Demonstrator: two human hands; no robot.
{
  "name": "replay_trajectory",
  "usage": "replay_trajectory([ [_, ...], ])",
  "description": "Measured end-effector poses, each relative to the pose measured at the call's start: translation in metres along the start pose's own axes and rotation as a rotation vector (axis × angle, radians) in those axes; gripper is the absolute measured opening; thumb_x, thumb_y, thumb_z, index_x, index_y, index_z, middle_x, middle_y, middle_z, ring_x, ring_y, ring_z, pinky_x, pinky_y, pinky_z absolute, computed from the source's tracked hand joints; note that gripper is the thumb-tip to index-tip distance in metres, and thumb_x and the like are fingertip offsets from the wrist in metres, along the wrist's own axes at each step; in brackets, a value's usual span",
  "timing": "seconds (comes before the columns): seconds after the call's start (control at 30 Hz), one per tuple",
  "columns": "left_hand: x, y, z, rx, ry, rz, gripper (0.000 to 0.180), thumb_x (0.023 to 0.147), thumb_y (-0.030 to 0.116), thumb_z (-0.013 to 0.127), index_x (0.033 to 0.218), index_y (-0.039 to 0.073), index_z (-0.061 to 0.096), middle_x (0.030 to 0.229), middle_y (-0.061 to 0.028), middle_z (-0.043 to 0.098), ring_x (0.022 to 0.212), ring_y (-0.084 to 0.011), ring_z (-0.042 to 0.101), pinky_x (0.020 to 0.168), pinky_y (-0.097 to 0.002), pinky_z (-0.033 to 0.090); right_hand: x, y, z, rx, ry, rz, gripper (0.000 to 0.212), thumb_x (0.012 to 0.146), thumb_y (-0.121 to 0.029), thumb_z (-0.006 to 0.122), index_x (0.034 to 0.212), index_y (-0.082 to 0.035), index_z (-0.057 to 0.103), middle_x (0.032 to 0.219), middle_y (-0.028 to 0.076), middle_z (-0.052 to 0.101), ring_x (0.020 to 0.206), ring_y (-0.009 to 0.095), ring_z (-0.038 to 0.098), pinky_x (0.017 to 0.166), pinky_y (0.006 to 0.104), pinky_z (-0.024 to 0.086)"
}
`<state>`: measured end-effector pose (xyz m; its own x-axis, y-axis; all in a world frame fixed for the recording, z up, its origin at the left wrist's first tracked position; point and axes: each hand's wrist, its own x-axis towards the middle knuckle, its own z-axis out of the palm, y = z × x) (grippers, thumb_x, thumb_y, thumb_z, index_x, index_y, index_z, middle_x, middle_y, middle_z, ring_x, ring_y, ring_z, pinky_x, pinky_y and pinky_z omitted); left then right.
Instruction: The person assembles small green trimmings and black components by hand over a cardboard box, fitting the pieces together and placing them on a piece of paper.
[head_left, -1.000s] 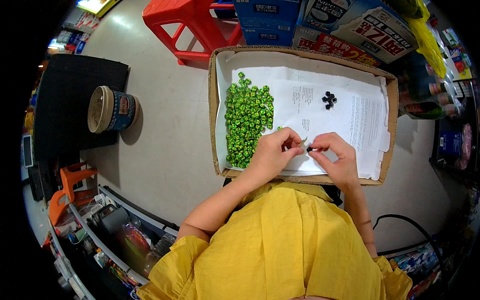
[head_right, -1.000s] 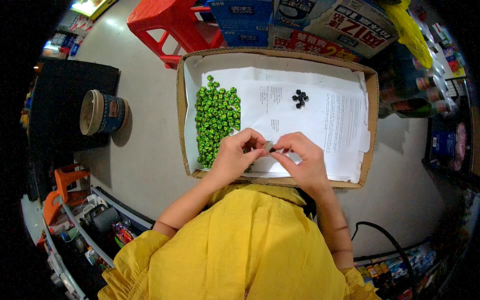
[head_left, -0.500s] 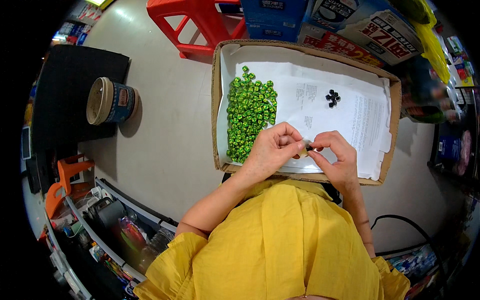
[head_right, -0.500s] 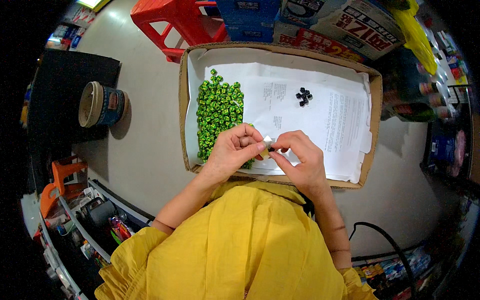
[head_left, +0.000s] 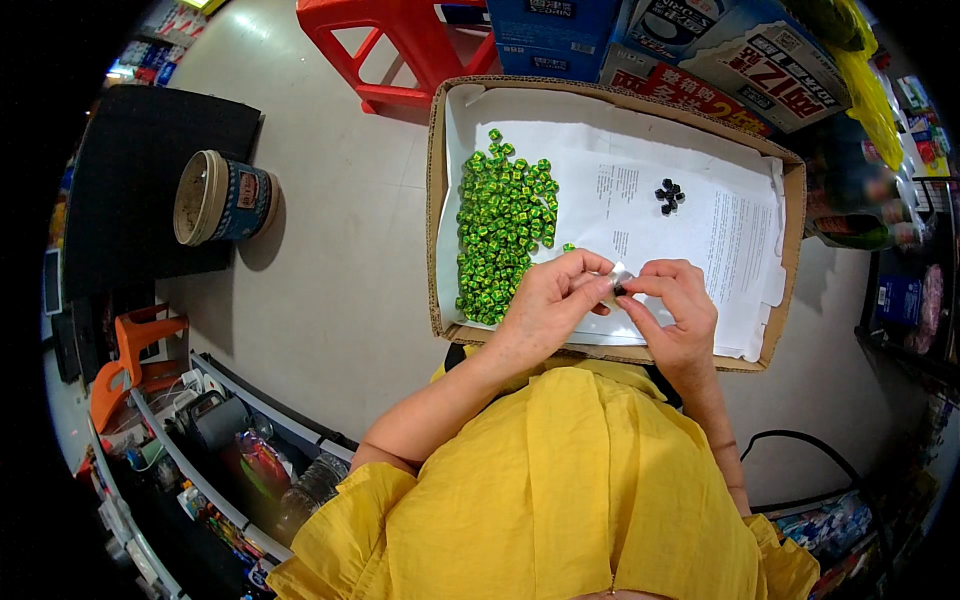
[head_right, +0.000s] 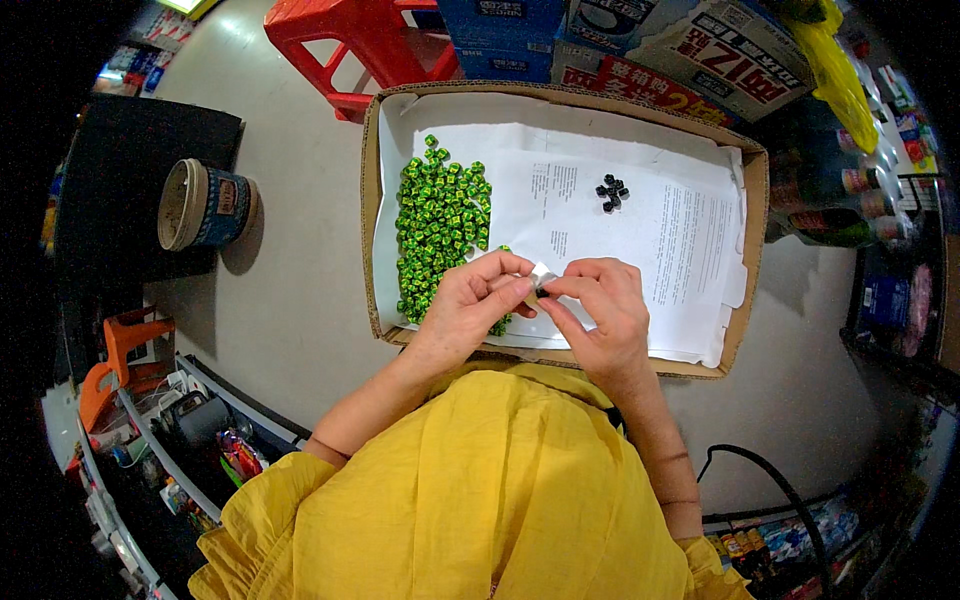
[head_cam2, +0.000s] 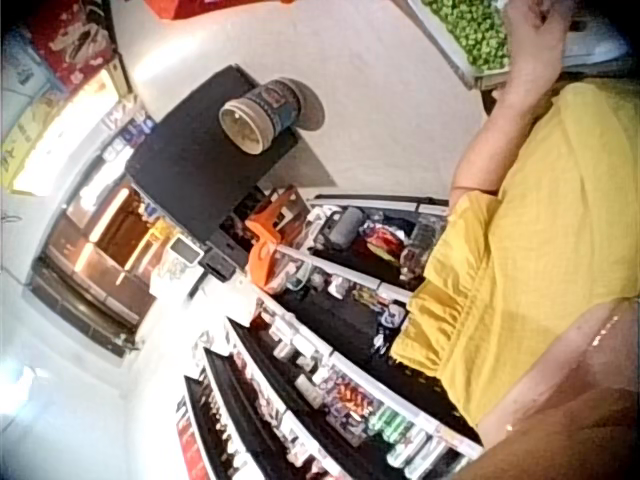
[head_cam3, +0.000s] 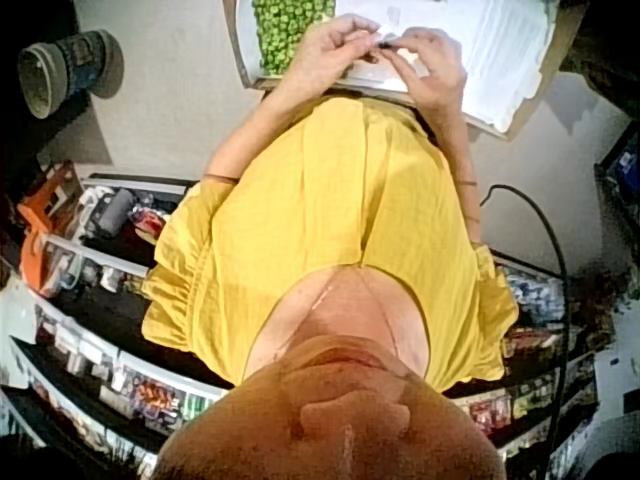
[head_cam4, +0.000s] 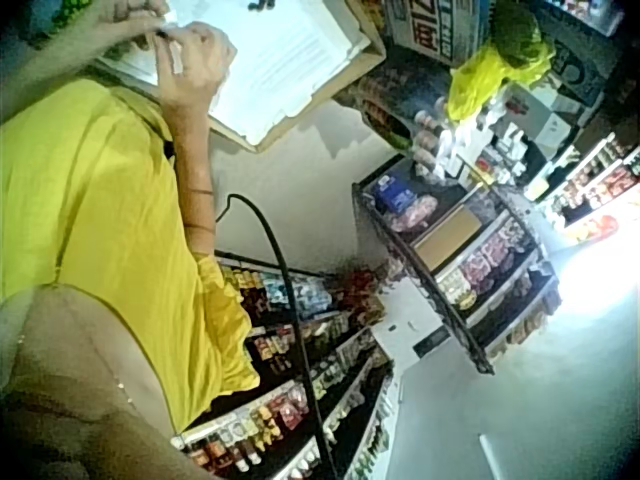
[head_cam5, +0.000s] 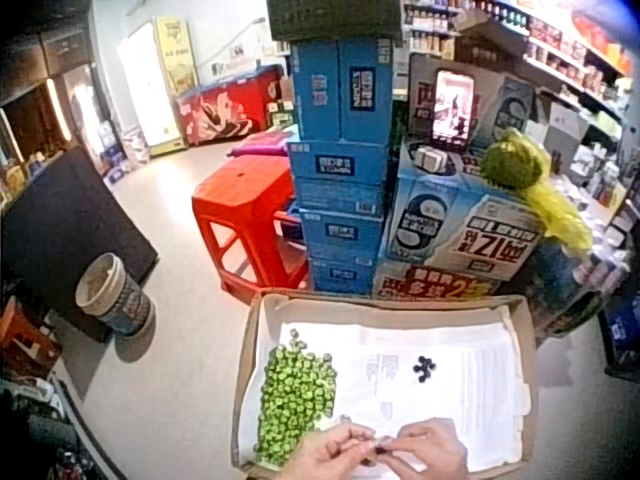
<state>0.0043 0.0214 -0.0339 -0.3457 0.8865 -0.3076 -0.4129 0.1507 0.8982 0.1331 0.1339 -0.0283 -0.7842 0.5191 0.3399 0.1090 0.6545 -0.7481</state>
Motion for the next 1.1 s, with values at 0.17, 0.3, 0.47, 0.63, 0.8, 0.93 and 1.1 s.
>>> replay_trajectory([
  [0.17,-0.002,0.001,0.0,-0.033,0.001,-0.022,0.019,0.091,0.014,0.05,0.098,-0.002,0.057,0.084,-0.0035,0.061,0.076,-0.0094,0.057,0.072,-0.0235,0.047,-0.001,0.0,0.001,0.009,0.028,0.026,0.019,0.066,-0.005,0.072,0.083,-0.007,0.064,0.083,0.006,0.057,0.08,0.021,0.052,0.071,0.0313,0.039],
  [0.3,-0.003,-0.002,0.0,-0.031,-0.003,-0.014,0.019,0.091,0.014,0.049,0.098,-0.002,0.058,0.084,-0.0031,0.061,0.076,-0.0091,0.057,0.072,-0.0233,0.046,-0.001,0.0,0.003,0.004,0.048,0.013,0.02,0.066,-0.005,0.072,0.083,-0.007,0.064,0.083,0.006,0.057,0.08,0.021,0.052,0.071,0.0314,0.039],
  [0.47,-0.003,0.0,0.001,0.016,0.012,0.011,0.02,0.092,0.014,0.049,0.098,-0.003,0.058,0.084,-0.0029,0.061,0.077,-0.0083,0.056,0.074,-0.0224,0.045,0.0,-0.001,0.002,-0.02,0.049,-0.002,0.02,0.065,-0.005,0.072,0.083,-0.007,0.064,0.082,0.005,0.057,0.08,0.021,0.051,0.07,0.0317,0.039],
  [0.63,-0.003,-0.005,0.001,0.017,0.039,0.057,0.019,0.089,0.012,0.054,0.098,-0.004,0.057,0.082,-0.003,0.063,0.074,-0.0057,0.056,0.069,-0.02,0.046,0.001,-0.002,0.001,-0.042,0.054,-0.023,0.02,0.066,-0.006,0.072,0.084,-0.008,0.064,0.083,0.004,0.056,0.078,0.02,0.051,0.072,0.0324,0.037],
  [0.8,-0.001,-0.001,0.002,-0.012,0.033,-0.002,0.017,0.085,0.008,0.059,0.098,-0.003,0.057,0.085,-0.0051,0.064,0.076,-0.0067,0.057,0.07,-0.0202,0.046,0.003,-0.002,-0.005,-0.194,0.031,-0.149,0.023,0.064,-0.009,0.073,0.086,-0.009,0.064,0.082,0.003,0.056,0.074,0.018,0.051,0.074,0.0332,0.035],
  [0.93,-0.004,0.001,-0.001,-0.082,0.027,-0.023,0.016,0.084,0.006,0.059,0.098,-0.001,0.056,0.088,-0.0056,0.064,0.08,-0.0077,0.058,0.073,-0.0215,0.047,0.006,-0.005,-0.007,-0.096,-0.023,-0.168,0.028,0.065,-0.008,0.073,0.091,-0.007,0.063,0.081,0.004,0.056,0.071,0.018,0.051,0.074,0.0305,0.036],
  [1.1,-0.012,0.014,0.005,-0.062,0.081,0.059,0.019,0.084,0.007,0.06,0.1,-0.003,0.055,0.085,-0.0047,0.065,0.075,-0.0045,0.057,0.067,-0.0184,0.045,-0.003,-0.009,-0.006,0.433,0.03,0.281,0.026,0.073,-0.005,0.069,0.097,0.0,0.061,0.083,0.004,0.058,0.076,0.012,0.052,0.074,0.0245,0.041],
])
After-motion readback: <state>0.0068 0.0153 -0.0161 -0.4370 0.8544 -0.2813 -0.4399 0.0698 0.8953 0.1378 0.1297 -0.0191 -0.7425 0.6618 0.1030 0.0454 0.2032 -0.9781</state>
